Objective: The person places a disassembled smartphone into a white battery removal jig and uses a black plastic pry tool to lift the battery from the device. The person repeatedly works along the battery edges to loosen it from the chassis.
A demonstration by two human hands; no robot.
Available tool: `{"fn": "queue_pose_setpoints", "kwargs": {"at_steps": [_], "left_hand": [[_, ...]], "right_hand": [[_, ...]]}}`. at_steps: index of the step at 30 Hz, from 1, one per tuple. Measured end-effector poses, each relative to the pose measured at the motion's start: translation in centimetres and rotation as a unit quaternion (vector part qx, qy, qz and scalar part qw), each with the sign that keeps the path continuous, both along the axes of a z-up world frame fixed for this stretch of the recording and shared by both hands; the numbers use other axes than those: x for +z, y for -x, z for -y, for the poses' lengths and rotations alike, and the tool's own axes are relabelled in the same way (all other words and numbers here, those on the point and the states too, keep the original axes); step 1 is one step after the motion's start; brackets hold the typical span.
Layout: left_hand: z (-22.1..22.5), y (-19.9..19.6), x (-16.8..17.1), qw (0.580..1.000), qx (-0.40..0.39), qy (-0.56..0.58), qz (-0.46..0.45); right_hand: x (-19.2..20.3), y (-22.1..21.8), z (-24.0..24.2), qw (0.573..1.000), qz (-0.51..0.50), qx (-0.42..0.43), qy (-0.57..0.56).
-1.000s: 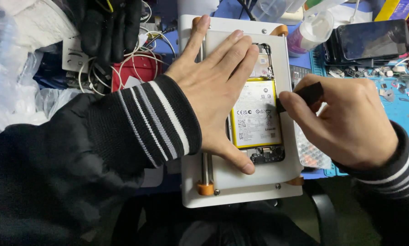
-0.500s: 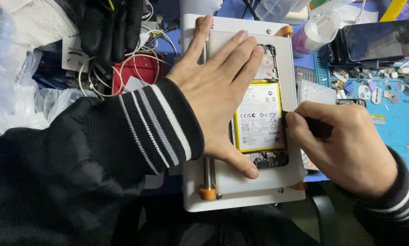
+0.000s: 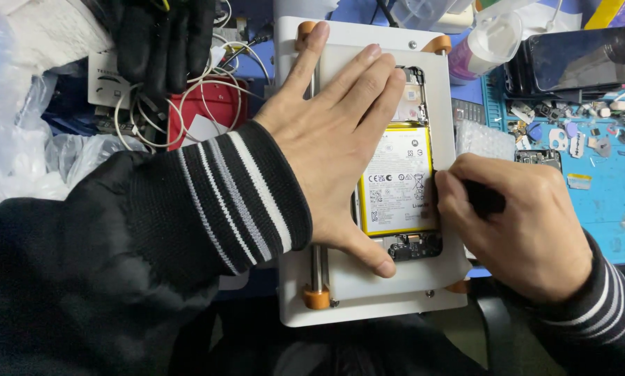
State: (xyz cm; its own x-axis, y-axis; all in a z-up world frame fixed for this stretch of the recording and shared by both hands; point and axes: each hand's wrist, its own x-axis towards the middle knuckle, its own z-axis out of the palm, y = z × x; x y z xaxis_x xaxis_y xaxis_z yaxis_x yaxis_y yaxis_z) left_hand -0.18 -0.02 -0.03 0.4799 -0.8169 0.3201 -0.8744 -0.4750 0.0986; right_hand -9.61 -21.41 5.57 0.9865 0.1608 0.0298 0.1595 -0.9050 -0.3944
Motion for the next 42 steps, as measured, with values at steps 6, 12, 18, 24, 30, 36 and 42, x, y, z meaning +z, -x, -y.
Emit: {"fn": "queue_pose_setpoints", "kwargs": {"at_steps": [6,12,18,24,30,36,42], "left_hand": [[-0.1,0.0,0.3,1.000,-0.002,0.004,0.000],[0.0,-0.1,1.8,1.000,-0.013,-0.013,-0.011],[0.7,-0.1,2.1,1.000,-0.018,-0.008,-0.004],[1.0,-0.3,2.5,0.999,-0.028,-0.015,-0.005],[1.2,-0.4,2.2,0.999,-0.030,-0.035,0.002],[1.1,-0.3,2.4,0.999,-0.031,-0.021,-0.007],[1.1,-0.3,2.4,0.999,-0.030,-0.022,-0.007]], "right_hand": [[-0.2,-1.1,0.2,1.000,0.006,-0.015,-0.005],[-0.2,-2.0,0.7,0.998,0.049,0.026,-0.004],[0.2,-2.9,1.1,0.988,0.113,0.078,0.066],[0.1,-2.6,2.4,0.994,0.095,0.040,0.038],[0.0,-2.4,2.4,0.995,0.081,0.045,0.030],[-0.9,-1.4,2.2,0.993,0.110,0.031,0.029],[-1.1,-1.9,1.6,0.987,0.147,0.041,0.042]]}}
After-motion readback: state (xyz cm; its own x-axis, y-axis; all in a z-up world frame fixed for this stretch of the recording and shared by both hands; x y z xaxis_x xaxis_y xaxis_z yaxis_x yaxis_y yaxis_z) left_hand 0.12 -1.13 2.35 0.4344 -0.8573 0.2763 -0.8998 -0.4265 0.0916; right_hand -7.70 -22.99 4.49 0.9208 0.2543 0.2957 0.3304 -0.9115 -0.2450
